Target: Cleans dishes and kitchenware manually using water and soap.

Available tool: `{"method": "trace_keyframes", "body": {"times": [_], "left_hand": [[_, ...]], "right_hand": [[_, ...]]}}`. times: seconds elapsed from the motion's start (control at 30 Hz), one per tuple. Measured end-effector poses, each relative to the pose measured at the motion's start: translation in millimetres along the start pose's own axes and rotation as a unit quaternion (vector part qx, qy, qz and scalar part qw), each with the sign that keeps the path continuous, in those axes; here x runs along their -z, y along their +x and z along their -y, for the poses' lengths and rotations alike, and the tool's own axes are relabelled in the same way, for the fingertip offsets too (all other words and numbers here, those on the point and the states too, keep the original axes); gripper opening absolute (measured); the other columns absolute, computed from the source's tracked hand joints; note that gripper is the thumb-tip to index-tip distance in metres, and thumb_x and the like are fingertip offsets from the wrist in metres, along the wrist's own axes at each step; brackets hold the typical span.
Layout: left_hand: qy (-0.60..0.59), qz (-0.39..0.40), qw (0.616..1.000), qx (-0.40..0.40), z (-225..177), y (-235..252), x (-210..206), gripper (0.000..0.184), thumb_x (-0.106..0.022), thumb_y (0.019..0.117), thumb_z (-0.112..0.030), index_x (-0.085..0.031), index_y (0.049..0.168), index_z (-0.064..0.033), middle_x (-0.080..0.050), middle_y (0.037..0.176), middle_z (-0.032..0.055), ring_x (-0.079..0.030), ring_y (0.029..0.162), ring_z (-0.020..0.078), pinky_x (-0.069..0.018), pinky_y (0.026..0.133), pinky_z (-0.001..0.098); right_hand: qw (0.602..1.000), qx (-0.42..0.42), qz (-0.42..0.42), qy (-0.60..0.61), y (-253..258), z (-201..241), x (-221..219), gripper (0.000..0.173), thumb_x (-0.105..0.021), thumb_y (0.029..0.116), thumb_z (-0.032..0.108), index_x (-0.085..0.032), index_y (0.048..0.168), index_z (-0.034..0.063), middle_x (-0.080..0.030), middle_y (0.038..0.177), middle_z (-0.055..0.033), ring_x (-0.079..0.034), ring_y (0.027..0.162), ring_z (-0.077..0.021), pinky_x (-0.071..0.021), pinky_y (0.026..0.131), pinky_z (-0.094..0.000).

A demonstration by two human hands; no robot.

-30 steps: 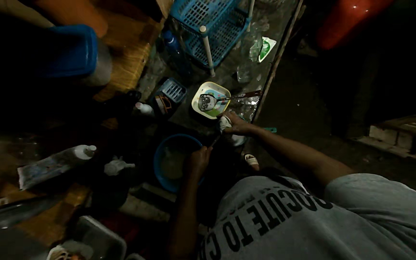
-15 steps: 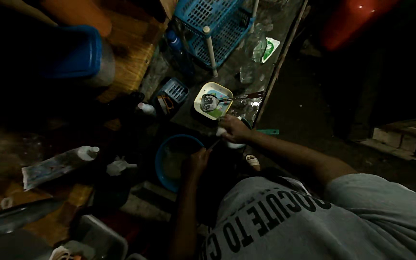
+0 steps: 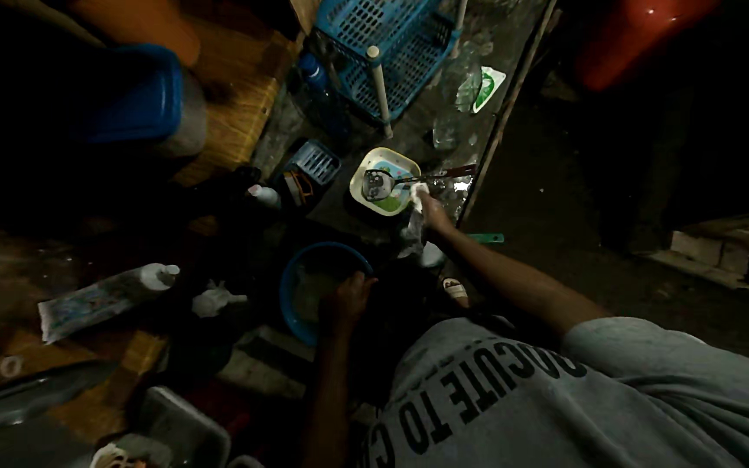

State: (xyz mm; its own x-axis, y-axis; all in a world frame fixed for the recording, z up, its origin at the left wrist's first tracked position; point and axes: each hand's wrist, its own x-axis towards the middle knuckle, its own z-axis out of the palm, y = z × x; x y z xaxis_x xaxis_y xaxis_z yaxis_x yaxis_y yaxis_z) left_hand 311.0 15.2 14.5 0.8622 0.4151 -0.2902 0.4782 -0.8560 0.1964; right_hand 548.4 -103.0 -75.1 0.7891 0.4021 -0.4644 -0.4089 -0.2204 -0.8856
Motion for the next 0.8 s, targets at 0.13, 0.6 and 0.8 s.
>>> {"method": "trace_keyframes", "body": {"times": [0.13,0.6,0.8], "left_hand": [[-0.099,0.079,0.984,0.126,11.0,-10.8,8.0,0.051,-0.035,0.1121,-0.037,-0.056,0.143,-0.0027,-0.067,0.125,0.0265,-0.065,0.117,0.0443,-0.0473,0.1,0.0628],[-0.024,0.176,0.974,0.142,-1.6,3.7,-0.4,0.043,-0.038,0.1119,-0.034,-0.046,0.147,-0.0099,-0.063,0.131,0.0225,-0.066,0.114,0.0406,-0.0523,0.093,0.0599],[0.032,0.182,0.976,0.119,-4.8,5.1,16.7,0.04,-0.041,0.1113,-0.032,-0.049,0.147,-0.0168,-0.064,0.132,0.0181,-0.067,0.113,0.0399,-0.0532,0.091,0.0601]], "right_hand": [[0.98,-0.026,0.069,-0.184,7.8,-21.6,11.5,0.057,-0.035,0.1122,0.041,-0.059,0.13,-0.0073,-0.063,0.123,-0.0297,-0.061,0.114,-0.0403,-0.047,0.1,-0.0567],[0.869,-0.029,0.305,-0.389,-3.9,-41.0,15.5,0.039,-0.054,0.1062,0.011,-0.053,0.139,-0.0105,-0.054,0.14,-0.0331,-0.052,0.132,-0.0455,-0.0375,0.113,-0.0577],[0.991,0.032,0.113,-0.065,-23.1,-22.8,43.1,0.032,-0.053,0.107,0.025,-0.063,0.121,-0.0016,-0.067,0.1,-0.0123,-0.064,0.085,-0.0159,-0.0553,0.08,-0.0366]]}}
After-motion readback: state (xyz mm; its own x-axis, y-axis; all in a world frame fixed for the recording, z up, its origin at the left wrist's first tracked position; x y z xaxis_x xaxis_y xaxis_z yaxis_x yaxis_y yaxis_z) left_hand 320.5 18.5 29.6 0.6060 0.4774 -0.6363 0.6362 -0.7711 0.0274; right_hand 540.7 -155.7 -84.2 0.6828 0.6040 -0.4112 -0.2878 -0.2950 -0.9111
